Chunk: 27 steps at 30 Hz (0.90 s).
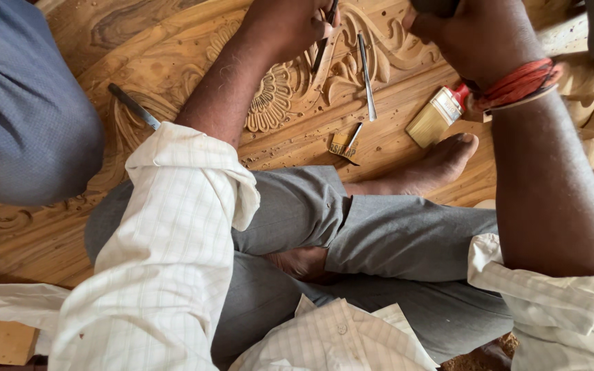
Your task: The person carves a floral design into a large wooden panel using a chisel and mallet. They repeatedly strike the chisel to shape the wood and occasionally brush away debris.
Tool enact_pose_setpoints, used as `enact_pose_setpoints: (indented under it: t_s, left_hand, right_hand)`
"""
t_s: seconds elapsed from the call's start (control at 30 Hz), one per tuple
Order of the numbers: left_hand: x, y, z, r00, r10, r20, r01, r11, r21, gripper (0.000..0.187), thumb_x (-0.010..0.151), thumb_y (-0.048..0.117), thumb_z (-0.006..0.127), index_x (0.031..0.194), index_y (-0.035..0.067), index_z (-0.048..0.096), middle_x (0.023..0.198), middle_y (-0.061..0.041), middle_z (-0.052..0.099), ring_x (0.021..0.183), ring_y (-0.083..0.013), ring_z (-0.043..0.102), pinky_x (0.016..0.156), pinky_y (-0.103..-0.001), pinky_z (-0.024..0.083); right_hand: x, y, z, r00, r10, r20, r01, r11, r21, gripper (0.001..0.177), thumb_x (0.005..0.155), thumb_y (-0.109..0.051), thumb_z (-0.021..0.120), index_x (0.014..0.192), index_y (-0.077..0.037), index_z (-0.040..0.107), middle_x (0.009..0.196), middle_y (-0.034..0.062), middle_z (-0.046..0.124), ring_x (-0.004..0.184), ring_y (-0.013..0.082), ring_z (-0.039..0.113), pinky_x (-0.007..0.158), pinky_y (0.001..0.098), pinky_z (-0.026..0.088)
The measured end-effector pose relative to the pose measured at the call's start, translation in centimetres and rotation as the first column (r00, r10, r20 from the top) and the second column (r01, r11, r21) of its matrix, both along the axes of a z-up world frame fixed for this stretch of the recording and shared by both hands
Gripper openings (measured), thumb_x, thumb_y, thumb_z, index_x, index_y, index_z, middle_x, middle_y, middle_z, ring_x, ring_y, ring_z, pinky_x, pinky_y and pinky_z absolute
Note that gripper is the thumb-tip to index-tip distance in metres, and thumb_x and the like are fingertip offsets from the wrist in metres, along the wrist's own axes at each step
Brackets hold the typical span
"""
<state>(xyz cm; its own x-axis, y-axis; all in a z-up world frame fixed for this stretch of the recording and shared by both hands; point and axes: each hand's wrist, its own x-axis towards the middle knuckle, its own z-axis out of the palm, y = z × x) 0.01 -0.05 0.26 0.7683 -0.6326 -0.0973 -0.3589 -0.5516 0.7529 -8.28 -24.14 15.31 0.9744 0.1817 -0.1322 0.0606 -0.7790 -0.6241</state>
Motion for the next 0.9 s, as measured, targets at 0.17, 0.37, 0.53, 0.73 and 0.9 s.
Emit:
enact_pose_setpoints:
  t_s: [0.17,0.37,0.53,0.73,0.9]
  left_hand:
    - [0.2,-0.3,0.2,0.999,-0.038,0.003,0.038,0.999,-0.018,0.014,0.095,0.020,0.073,0.108,0.014,0.074,0.092,-0.006,0.076,0.081,-0.0161,0.073,0.072,-0.038,0.058]
    - [0.1,-0.5,0.3,0.996,-0.021,-0.088,0.028,0.996,0.087,0.016,0.096,0.023,0.071,0.110,0.016,0.074,0.095,-0.005,0.075,0.083,-0.0177,0.072,0.073,-0.039,0.059]
    - [-0.1,-0.2,1.8,0.994,-0.070,-0.080,0.074,0.996,0.043,0.019,0.094,0.024,0.072,0.110,0.015,0.074,0.096,-0.006,0.076,0.083,-0.0168,0.073,0.075,-0.038,0.060]
    - [1.7,3.3,5.2,0.946,0.039,-0.322,-0.012,0.996,0.084,0.025,0.103,0.038,0.067,0.115,0.017,0.072,0.095,-0.005,0.074,0.079,-0.0180,0.069,0.071,-0.039,0.057]
    - [1.7,4.8,4.0,0.945,0.039,-0.325,-0.057,0.997,-0.047,0.021,0.103,0.030,0.068,0.115,0.013,0.071,0.093,-0.002,0.075,0.078,-0.0148,0.072,0.069,-0.034,0.059]
  right_hand:
    - [-0.1,0.2,0.5,0.976,-0.136,-0.167,0.104,0.976,-0.191,0.019,0.091,-0.011,0.082,0.098,-0.001,0.067,0.078,0.0034,0.065,0.069,0.0129,0.063,0.061,0.0329,0.049]
    - [-0.9,0.6,-0.1,0.983,-0.099,-0.154,0.114,0.989,0.096,0.033,0.090,-0.008,0.077,0.120,0.001,0.065,0.096,0.0079,0.071,0.082,0.0137,0.070,0.069,0.0286,0.056]
    - [-2.2,1.1,0.9,0.999,-0.015,0.041,0.016,0.999,-0.037,0.047,0.091,-0.004,0.082,0.132,0.007,0.062,0.100,0.0181,0.073,0.087,0.0207,0.072,0.073,0.0334,0.057]
    - [-7.5,-0.6,2.5,0.883,-0.360,-0.302,0.440,0.859,0.261,0.045,0.099,-0.014,0.074,0.139,0.000,0.059,0.105,0.0093,0.069,0.089,0.0133,0.070,0.076,0.0262,0.059]
    - [-11.7,-1.5,2.0,0.725,-0.348,-0.595,0.688,0.404,0.602,0.034,0.104,-0.009,0.066,0.136,0.000,0.058,0.102,0.0073,0.071,0.082,0.0148,0.071,0.075,0.0272,0.060]
